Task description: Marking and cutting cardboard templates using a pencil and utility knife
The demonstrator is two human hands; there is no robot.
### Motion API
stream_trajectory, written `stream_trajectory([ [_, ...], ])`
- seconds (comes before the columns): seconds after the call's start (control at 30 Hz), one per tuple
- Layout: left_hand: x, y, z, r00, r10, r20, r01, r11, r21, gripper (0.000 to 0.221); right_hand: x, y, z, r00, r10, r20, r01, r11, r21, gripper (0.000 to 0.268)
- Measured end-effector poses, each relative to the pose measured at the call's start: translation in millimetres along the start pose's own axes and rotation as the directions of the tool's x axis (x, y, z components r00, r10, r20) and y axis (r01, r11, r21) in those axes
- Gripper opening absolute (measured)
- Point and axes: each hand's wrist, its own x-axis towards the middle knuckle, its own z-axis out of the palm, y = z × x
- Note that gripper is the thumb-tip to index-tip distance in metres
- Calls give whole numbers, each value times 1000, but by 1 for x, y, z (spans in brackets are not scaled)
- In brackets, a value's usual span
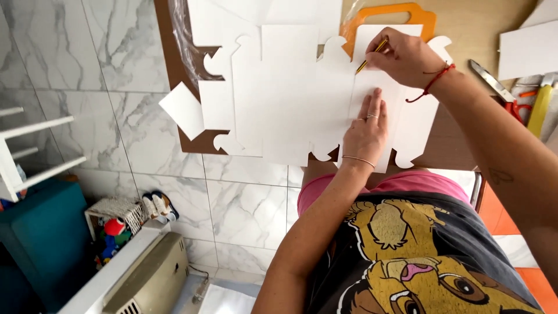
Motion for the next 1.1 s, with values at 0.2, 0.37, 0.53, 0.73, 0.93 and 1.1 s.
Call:
stream_trajectory([
  [0.2, 22, -12, -35, 966, -229, -115, 195, 949, -249, 66, -44, 54, -19, 954, 94, -285, -119, 990, -71, 21],
  [0.37, 32, -6, -41, 824, -530, 197, 564, 741, -363, 81, -88, 113, -11, 882, 431, -191, -467, 746, -474, 34],
  [0.53, 26, -15, -23, 849, -528, -2, 517, 833, -197, 97, -109, 158, 15, 869, 384, -311, -481, 804, -350, 31],
  [0.73, 31, -22, -41, 777, -595, 207, 624, 679, -387, 88, -108, 184, 22, 811, 242, -533, -411, 884, -224, 34],
  [0.93, 10, -116, -10, 687, -717, 119, 601, 469, -648, 29, -103, 153, 33, 802, 257, -540, -264, 962, 67, 22],
  [1.1, -21, -206, -68, 432, -902, 9, 643, 301, -704, 26, -99, 116, 46, 806, 440, -395, -334, 890, 310, 37],
])
